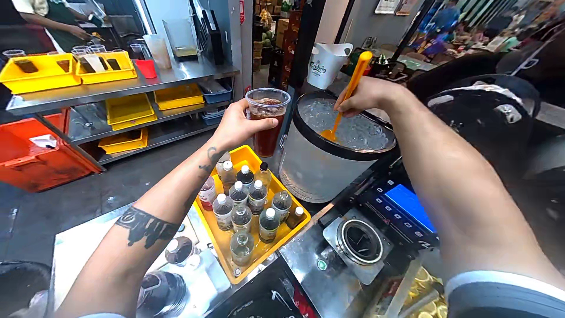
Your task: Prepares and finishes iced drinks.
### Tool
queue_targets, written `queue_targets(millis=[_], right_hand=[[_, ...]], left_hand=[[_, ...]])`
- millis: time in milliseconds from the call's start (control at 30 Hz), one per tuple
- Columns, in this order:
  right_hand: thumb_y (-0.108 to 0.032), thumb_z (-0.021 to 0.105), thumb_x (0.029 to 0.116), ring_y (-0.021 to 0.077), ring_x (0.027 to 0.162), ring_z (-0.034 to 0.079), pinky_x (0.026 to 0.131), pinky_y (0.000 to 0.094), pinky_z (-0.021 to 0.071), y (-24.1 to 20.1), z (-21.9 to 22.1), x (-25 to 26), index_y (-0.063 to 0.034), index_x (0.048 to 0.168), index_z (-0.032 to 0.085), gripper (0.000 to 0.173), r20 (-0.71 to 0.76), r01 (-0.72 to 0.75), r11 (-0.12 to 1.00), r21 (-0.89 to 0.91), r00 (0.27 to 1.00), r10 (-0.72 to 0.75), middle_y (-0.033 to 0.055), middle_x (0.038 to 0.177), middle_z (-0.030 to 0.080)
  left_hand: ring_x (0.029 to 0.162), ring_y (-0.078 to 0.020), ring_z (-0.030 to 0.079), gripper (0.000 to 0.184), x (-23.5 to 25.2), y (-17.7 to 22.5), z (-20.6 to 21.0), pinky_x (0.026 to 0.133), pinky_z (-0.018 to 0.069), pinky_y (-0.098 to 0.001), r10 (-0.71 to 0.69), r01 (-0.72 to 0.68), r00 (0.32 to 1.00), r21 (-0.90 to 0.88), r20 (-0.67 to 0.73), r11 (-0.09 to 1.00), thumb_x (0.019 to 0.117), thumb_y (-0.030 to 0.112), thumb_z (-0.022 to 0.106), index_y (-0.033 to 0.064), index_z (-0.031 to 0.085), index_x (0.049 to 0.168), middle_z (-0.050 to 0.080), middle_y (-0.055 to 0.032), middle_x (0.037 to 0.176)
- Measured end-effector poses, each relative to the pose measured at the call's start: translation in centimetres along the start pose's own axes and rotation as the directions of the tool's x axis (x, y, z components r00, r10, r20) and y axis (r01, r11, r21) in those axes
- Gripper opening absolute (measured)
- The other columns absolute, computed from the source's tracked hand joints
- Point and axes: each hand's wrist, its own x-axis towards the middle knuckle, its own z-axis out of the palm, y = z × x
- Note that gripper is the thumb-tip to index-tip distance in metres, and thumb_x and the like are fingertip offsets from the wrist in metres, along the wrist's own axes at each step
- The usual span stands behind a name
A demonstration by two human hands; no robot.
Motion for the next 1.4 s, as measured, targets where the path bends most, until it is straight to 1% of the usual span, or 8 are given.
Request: queue_targets(millis=[200, 367, 467, 567, 833, 1067, 1267, 1400], right_hand=[[-0.012, 0.070, 0.0938, 0.0216, 0.075, 0.074, 0.076, 0.0429, 0.0639, 1.1, 1.8, 1.3, -0.0034, 0.103, 0.073, 0.013, -0.151, -0.024, 0.994, 0.110, 0.988, 0.041, 0.0121, 0.091, 0.075], [-0.015, 0.073, 0.0869, 0.0198, 0.078, 0.075, 0.076, 0.0403, 0.0650, 0.2, -0.3, -2.2, -0.0037, 0.110, 0.070, 0.025, -0.373, -0.075, 0.941, 0.329, 0.906, 0.202, 0.0115, 0.099, 0.074], [-0.015, 0.073, 0.0866, 0.0200, 0.081, 0.075, 0.076, 0.0415, 0.0652, -2.1, -2.4, -5.0, -0.0043, 0.114, 0.068, 0.030, -0.461, -0.024, 0.936, 0.351, 0.866, 0.195, 0.0103, 0.102, 0.074], [-0.017, 0.074, 0.0893, 0.0166, 0.084, 0.076, 0.075, 0.0353, 0.0656, -4.1, -4.5, -8.3, -0.0076, 0.114, 0.067, 0.027, -0.513, 0.017, 0.930, 0.367, 0.837, 0.187, 0.0065, 0.105, 0.075], [-0.016, 0.073, 0.0946, 0.0126, 0.086, 0.076, 0.079, 0.0296, 0.0657, -7.2, -6.6, -14.7, -0.0080, 0.108, 0.072, 0.015, -0.527, 0.284, 0.929, 0.238, 0.841, -0.122, 0.0030, 0.102, 0.076], [-0.028, 0.068, 0.0993, 0.0031, 0.083, 0.072, 0.074, 0.0292, 0.0649, -8.0, -5.0, -17.0, -0.0182, 0.109, 0.074, 0.015, -0.346, 0.479, 0.851, -0.217, 0.777, -0.526, -0.0050, 0.098, 0.073], [-0.025, 0.067, 0.0994, 0.0022, 0.078, 0.070, 0.068, 0.0254, 0.0621, -8.9, -4.4, -17.7, -0.0178, 0.109, 0.074, 0.014, -0.294, 0.532, 0.807, -0.256, 0.753, -0.589, -0.0045, 0.099, 0.074], [-0.023, 0.065, 0.0997, -0.0005, 0.072, 0.065, 0.063, 0.0201, 0.0566, -9.3, -4.0, -17.9, -0.0159, 0.109, 0.074, 0.014, -0.254, 0.612, 0.732, -0.299, 0.688, -0.680, -0.0048, 0.095, 0.073]], left_hand=[[0.103, -0.0099, 0.072, 0.058, -0.3, -0.8, 1.1, 0.094, 0.0611, -0.0381, 0.000, 0.001, 1.000, 0.038, -0.024, 0.999, 0.0770, 0.045, 0.087, 0.0112, 0.069, 0.120, 0.075, -0.0001, 0.110], [0.105, -0.0126, 0.070, 0.071, -0.1, -1.0, 3.1, 0.096, 0.0577, -0.0432, -0.040, 0.055, 0.995, 0.167, -0.087, 0.985, 0.0710, 0.057, 0.086, 0.0119, 0.067, 0.123, 0.073, -0.0031, 0.111], [0.105, -0.0160, 0.070, 0.072, 0.8, -1.4, 4.6, 0.096, 0.0563, -0.0462, -0.035, 0.055, 0.993, 0.189, -0.108, 0.980, 0.0718, 0.059, 0.084, 0.0107, 0.067, 0.122, 0.073, -0.0057, 0.111], [0.107, -0.0179, 0.069, 0.072, 1.6, -1.7, 6.4, 0.098, 0.0557, -0.0472, -0.051, 0.072, 0.991, 0.173, -0.124, 0.982, 0.0729, 0.056, 0.084, 0.0089, 0.066, 0.123, 0.072, -0.0074, 0.113], [0.105, -0.0268, 0.070, 0.073, 3.0, -2.1, 9.8, 0.095, 0.0543, -0.0554, -0.153, 0.168, 0.984, 0.182, -0.093, 0.969, 0.0727, 0.054, 0.083, 0.0045, 0.065, 0.122, 0.072, -0.0128, 0.109], [0.104, -0.0240, 0.071, 0.069, 2.6, -2.1, 9.9, 0.094, 0.0551, -0.0537, -0.133, 0.149, 0.987, 0.200, -0.090, 0.968, 0.0747, 0.054, 0.082, 0.0064, 0.066, 0.122, 0.074, -0.0102, 0.108], [0.105, -0.0247, 0.071, 0.071, 1.8, -2.1, 8.9, 0.095, 0.0548, -0.0528, -0.134, 0.157, 0.984, 0.208, -0.120, 0.965, 0.0741, 0.053, 0.083, 0.0045, 0.064, 0.123, 0.073, -0.0118, 0.109], [0.105, -0.0259, 0.070, 0.072, 1.4, -2.0, 8.2, 0.095, 0.0549, -0.0533, -0.138, 0.165, 0.980, 0.210, -0.141, 0.964, 0.0740, 0.053, 0.083, 0.0040, 0.064, 0.123, 0.073, -0.0126, 0.109]])
